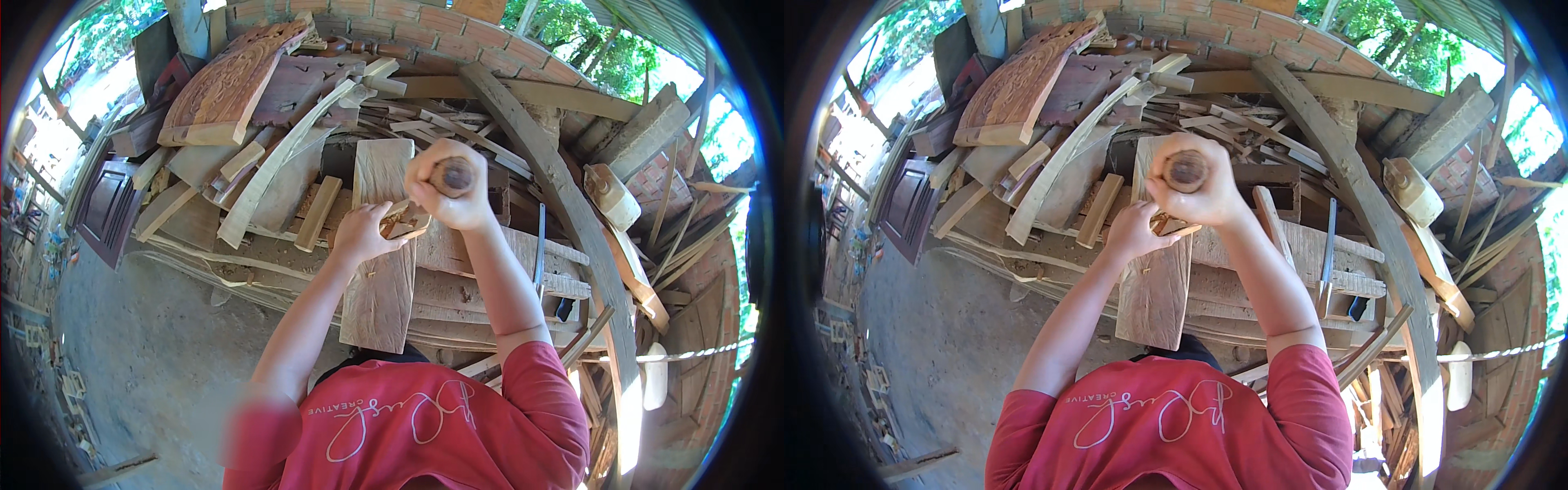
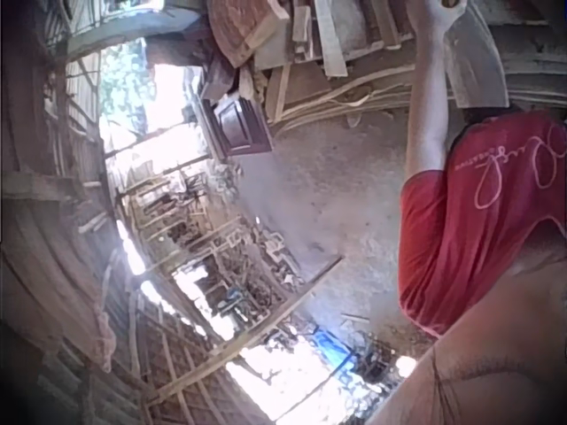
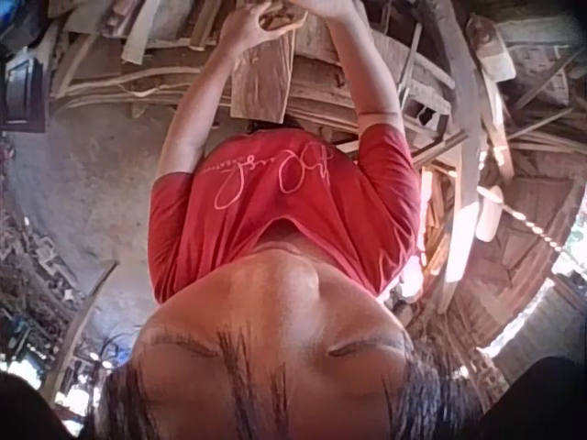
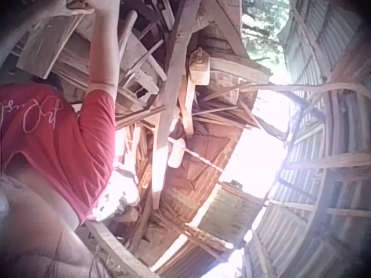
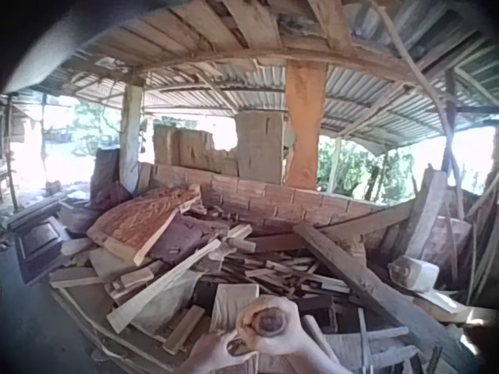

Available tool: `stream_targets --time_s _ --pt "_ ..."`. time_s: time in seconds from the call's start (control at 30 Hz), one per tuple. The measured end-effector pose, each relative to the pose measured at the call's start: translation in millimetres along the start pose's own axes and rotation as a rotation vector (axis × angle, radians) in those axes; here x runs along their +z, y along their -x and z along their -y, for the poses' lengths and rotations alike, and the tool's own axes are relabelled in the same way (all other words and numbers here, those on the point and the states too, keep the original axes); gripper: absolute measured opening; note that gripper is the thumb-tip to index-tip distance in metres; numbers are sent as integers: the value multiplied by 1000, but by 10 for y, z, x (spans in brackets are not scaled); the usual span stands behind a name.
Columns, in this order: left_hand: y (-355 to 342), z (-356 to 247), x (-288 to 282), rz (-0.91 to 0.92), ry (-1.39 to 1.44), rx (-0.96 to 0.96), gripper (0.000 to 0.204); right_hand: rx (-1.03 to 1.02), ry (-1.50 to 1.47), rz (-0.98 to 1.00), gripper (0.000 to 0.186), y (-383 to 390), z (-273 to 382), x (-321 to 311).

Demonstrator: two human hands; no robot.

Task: The person carves details into a wooden block using a chisel and a mallet.

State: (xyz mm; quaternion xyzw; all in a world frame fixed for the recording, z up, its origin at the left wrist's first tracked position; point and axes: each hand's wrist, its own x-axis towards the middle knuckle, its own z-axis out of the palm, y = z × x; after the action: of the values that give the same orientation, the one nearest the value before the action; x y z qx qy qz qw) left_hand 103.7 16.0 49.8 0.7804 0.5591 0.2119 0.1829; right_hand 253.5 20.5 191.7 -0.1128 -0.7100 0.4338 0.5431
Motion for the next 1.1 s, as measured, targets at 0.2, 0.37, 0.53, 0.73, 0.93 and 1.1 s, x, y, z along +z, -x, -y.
stream_targets --time_s 0.2,0.37,0.53,0.73,0.93,1.1 --pt "-14 48 73 -61 64 67 70 -24 212 60 16 -43 30 123" --pt "2 49 83 -211 -7 183 63 74 194 68 16 32 74 206" --pt "-24 -87 -24 -87 140 146 65 111 204 11 17 -70 77 169" --pt "-36 -277 -233 -130 190 236 68 246 115 6 20 -132 42 35" --pt "-293 -699 -714 -239 816 505 59 50 636 112 39 -85 163 -84" --pt "-459 -1099 -970 -317 867 481 34 209 627 202 60 -181 606 -532"
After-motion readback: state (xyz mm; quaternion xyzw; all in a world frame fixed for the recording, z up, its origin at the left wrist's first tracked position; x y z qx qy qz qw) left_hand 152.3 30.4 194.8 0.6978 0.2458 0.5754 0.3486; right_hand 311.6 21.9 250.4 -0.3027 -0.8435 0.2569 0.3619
